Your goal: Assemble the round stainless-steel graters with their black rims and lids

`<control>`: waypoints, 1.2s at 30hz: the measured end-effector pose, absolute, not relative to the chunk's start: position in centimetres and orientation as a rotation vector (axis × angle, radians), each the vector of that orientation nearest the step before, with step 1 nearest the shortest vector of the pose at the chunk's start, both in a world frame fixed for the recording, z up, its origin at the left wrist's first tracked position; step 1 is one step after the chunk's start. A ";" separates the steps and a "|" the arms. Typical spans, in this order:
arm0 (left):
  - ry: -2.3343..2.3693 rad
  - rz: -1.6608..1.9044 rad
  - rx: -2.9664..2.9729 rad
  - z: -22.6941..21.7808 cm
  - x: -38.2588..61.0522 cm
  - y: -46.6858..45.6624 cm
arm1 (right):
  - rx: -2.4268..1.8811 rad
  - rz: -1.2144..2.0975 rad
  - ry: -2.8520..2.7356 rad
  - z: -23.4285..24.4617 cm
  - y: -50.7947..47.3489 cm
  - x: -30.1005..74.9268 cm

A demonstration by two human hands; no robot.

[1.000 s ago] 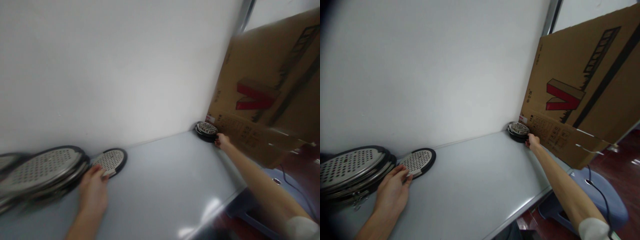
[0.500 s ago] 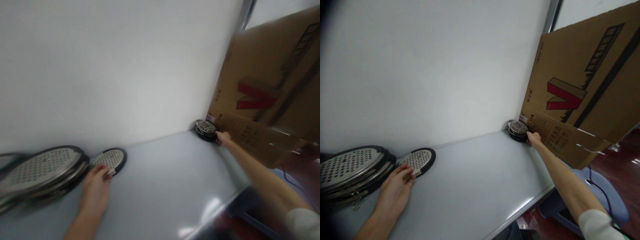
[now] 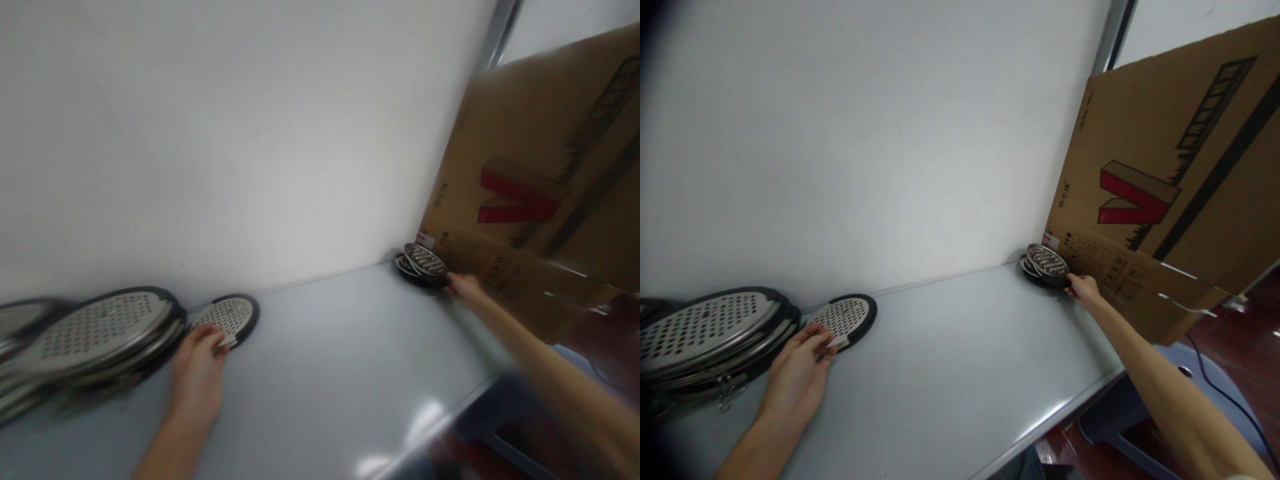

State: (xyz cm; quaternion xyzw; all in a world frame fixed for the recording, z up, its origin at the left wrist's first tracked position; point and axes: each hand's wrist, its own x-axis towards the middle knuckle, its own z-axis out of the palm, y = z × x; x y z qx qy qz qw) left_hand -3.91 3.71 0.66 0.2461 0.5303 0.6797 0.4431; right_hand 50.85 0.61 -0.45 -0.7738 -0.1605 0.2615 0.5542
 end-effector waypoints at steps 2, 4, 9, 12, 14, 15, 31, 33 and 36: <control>1.291 1.692 0.574 0.9 -3.7 3.5 | -1.839 0.625 -0.422 0.0 0.0 50.3; 1.282 1.694 0.557 1.0 -3.6 3.5 | -1.849 0.635 -0.485 0.4 -0.6 49.5; 1.329 1.631 0.696 0.3 -3.5 3.6 | -1.805 0.701 -0.740 0.6 -1.1 45.5; 1.381 1.462 0.994 0.1 -2.7 3.2 | -1.731 0.800 -0.936 0.3 -1.1 41.0; 1.360 1.285 1.118 0.1 -1.9 2.6 | -1.681 0.899 -1.075 0.1 -0.9 37.4; 1.331 1.201 1.137 0.1 -1.5 2.2 | -1.660 0.951 -1.144 0.0 -0.7 35.5; 1.528 0.924 1.884 -3.1 -4.4 3.9 | -1.500 1.141 -1.856 -1.7 2.4 23.4; 1.515 0.888 1.911 -2.7 -4.0 3.5 | -1.497 1.085 -1.899 -2.0 2.4 23.7; 1.536 0.871 1.945 -2.6 -3.8 3.4 | -1.510 0.917 -1.940 -2.3 2.5 24.4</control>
